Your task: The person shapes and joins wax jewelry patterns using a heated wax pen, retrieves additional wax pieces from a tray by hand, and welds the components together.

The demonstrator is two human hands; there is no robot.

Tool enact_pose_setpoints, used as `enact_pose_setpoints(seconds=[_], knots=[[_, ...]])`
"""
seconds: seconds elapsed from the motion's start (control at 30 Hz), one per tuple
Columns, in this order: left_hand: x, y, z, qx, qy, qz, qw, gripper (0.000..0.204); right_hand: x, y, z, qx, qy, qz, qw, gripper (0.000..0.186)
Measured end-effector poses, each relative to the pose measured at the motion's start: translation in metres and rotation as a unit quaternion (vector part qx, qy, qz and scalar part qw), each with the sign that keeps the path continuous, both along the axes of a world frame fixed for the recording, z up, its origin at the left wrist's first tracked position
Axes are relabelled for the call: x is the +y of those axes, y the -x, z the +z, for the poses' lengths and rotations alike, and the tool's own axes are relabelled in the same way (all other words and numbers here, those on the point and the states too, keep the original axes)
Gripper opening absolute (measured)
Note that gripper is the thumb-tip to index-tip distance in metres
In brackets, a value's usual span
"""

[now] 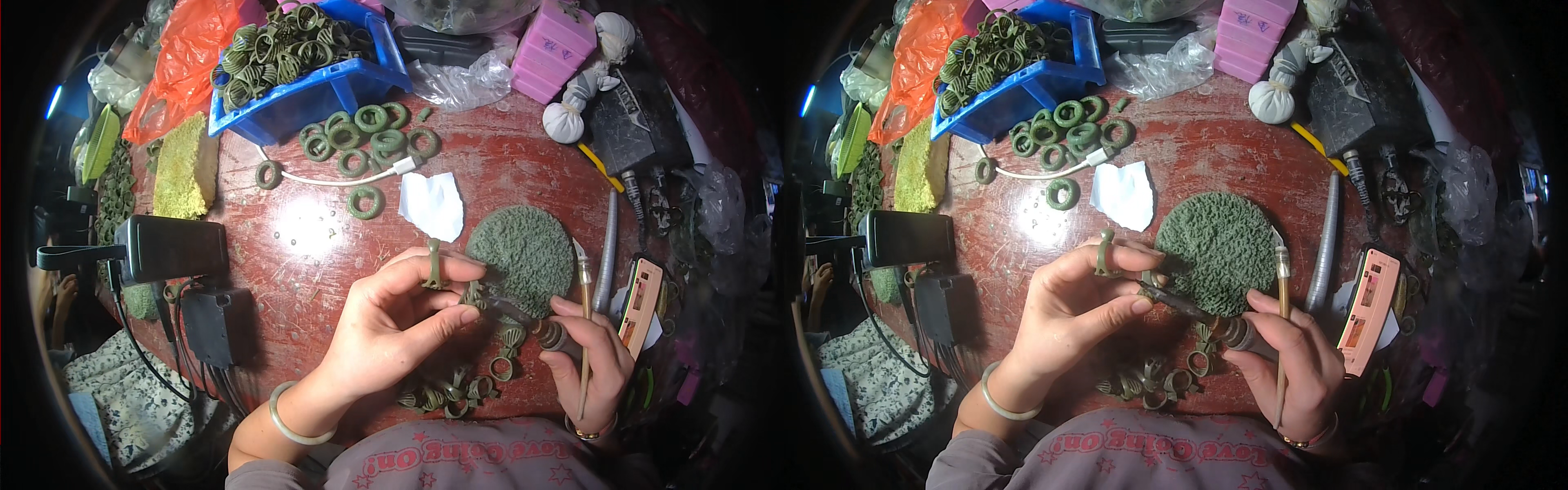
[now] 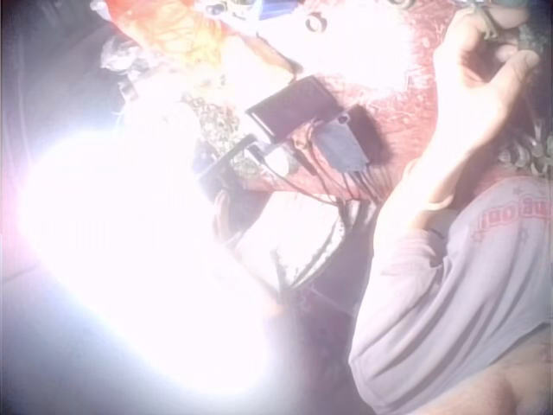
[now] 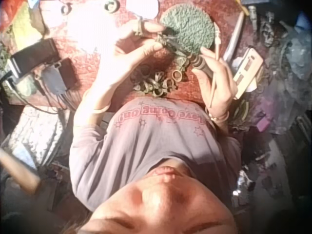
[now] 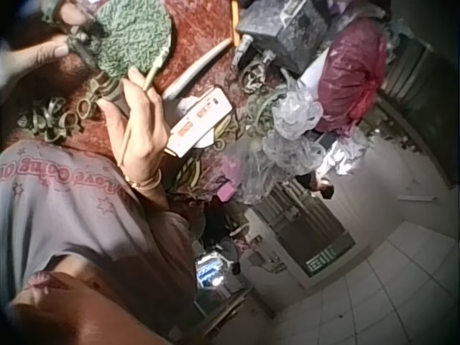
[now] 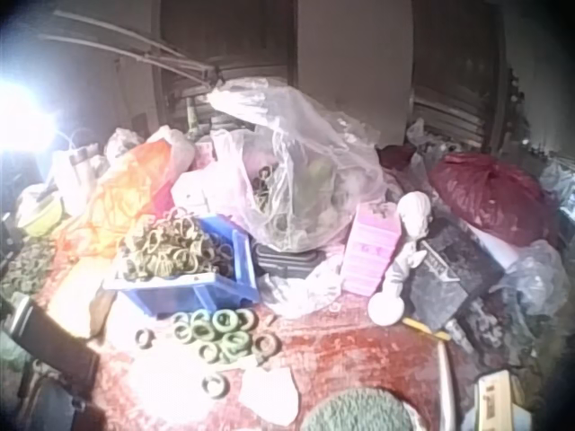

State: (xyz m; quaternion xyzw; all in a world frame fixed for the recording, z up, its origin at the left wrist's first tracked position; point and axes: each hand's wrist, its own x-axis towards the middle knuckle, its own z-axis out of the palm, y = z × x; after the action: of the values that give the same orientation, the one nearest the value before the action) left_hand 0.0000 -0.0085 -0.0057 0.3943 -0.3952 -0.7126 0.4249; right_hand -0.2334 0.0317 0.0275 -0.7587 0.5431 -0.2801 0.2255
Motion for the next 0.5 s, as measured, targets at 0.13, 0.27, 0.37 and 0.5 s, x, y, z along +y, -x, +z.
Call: enact_pose_setpoints(seconds=[0.13, 0.27, 0.37, 0.5], knots=[[0.0005, -0.0001, 0.0010, -0.007, -0.003, 0.000, 1.000, 0.032, 0.0005, 0.0003, -0.0015, -0.008, 0.002, 0.001, 1.000, 0.036], [-0.0003, -0.0002, 0.0006, -0.010, -0.006, -0.002, 1.000, 0.031, 0.0000, 0.0006, -0.0020, -0.008, 0.004, 0.003, 1.000, 0.036], [-0.0005, -0.0004, 0.0013, -0.013, -0.010, -0.004, 1.000, 0.031, -0.0002, 0.0004, -0.0018, -0.003, 0.004, 0.005, 1.000, 0.036], [-0.0005, 0.0010, 0.0017, -0.012, -0.002, -0.003, 1.000, 0.031, 0.0006, 0.0015, -0.0020, -0.005, 0.002, 0.006, 1.000, 0.037]])
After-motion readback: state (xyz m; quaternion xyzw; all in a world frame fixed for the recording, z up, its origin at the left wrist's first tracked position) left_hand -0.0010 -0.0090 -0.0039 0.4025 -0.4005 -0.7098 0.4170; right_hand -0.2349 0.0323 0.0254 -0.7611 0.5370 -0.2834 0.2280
